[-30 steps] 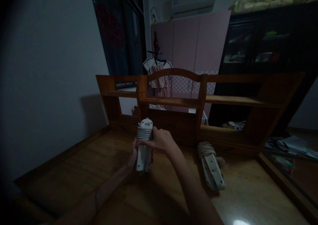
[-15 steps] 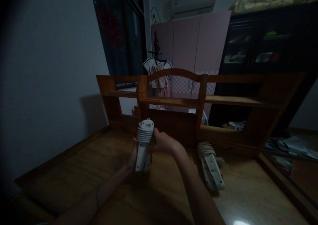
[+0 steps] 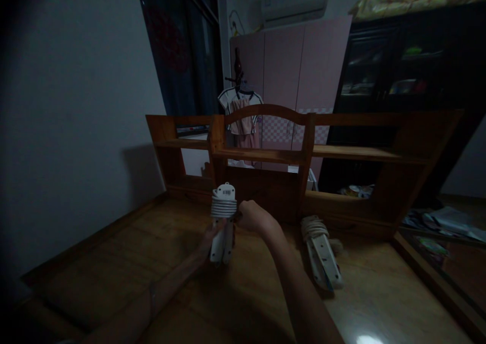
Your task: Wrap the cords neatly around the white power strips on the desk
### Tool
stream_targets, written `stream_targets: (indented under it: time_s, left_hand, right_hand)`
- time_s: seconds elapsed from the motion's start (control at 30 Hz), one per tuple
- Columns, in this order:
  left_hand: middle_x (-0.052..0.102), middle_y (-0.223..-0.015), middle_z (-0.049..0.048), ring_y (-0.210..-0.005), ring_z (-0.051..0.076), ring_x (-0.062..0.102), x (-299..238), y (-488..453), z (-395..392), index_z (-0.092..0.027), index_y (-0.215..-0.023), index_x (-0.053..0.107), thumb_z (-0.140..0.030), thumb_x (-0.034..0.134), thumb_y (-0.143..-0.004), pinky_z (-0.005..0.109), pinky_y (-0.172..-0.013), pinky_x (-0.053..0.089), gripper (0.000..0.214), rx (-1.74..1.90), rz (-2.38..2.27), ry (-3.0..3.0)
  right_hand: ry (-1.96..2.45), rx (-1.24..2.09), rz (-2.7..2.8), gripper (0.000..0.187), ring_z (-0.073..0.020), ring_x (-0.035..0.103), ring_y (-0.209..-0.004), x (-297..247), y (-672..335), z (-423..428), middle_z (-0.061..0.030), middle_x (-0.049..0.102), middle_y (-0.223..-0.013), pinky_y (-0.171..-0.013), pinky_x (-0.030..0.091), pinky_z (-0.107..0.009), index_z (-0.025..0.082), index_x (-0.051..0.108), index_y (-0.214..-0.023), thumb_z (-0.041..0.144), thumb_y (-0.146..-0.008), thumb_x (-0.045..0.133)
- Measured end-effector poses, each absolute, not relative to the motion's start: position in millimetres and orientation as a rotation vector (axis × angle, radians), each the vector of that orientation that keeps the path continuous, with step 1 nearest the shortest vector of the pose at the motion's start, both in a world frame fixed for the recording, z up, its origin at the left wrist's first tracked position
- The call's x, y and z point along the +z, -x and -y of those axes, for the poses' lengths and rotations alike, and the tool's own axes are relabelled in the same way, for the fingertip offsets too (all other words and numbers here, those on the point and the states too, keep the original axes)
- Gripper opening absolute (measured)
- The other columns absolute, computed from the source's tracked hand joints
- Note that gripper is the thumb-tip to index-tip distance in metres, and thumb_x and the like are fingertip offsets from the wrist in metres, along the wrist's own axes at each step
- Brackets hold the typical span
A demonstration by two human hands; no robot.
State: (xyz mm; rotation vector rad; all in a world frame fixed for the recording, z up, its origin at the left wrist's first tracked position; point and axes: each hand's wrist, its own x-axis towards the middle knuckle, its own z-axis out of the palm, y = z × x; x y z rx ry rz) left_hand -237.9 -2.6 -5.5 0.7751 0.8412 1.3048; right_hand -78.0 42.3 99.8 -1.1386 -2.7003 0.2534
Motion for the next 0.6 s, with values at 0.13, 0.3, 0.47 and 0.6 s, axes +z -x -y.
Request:
stream_targets:
  time_s: [0.13,0.3,0.47,0.6]
  left_hand:
    - [0.069,-0.067,0.0063,-0.055,0.018,0.064,-14.2,236.3,-2.2,-0.012,-0.081,0.066,-0.043,0.076,-0.067,0.028,-0.054,0.048,0.035,1.337,-0.888,-0.862]
    - [0.069,-0.069,0.0068,-0.056,0.017,0.064,-18.9,234.6,-3.4,-0.012,-0.087,0.066,-0.048,0.073,-0.069,0.027,-0.056,0.048,0.041,1.397,-0.944,-0.897]
    - [0.070,-0.074,0.0063,-0.060,0.018,0.065,-16.3,236.5,-3.9,-0.014,-0.091,0.064,-0.049,0.071,-0.069,0.028,-0.056,0.049,0.042,1.497,-1.003,-0.945]
    - [0.069,-0.072,0.0053,-0.059,0.019,0.065,-7.6,240.9,-1.8,-0.014,-0.088,0.065,-0.050,0.071,-0.067,0.028,-0.057,0.049,0.042,1.583,-1.094,-1.009]
  right_hand:
    - [1.199,0.243,2.696,0.020,-0.0234,0.068,-0.077,97.3,76.4,-43.4,-0.0147,0.072,-0.085,-0.054,0.038,-0.024,0.013,0.071,-0.081,0.023,-0.076,0.054]
    - [1.232,0.241,2.665,0.021,-0.0272,0.068,-0.085,94.0,81.2,-41.2,-0.0177,0.071,-0.090,-0.058,0.039,-0.026,0.012,0.070,-0.085,0.023,-0.077,0.054]
    - [1.229,0.338,2.638,0.019,-0.0260,0.067,-0.087,92.0,87.2,-40.7,-0.0168,0.071,-0.091,-0.060,0.040,-0.024,0.012,0.070,-0.087,0.021,-0.078,0.055]
    - [1.136,0.470,2.626,0.025,-0.0196,0.066,-0.082,94.5,87.6,-43.1,-0.0094,0.071,-0.088,-0.059,0.040,-0.021,0.013,0.069,-0.090,0.030,-0.085,0.051]
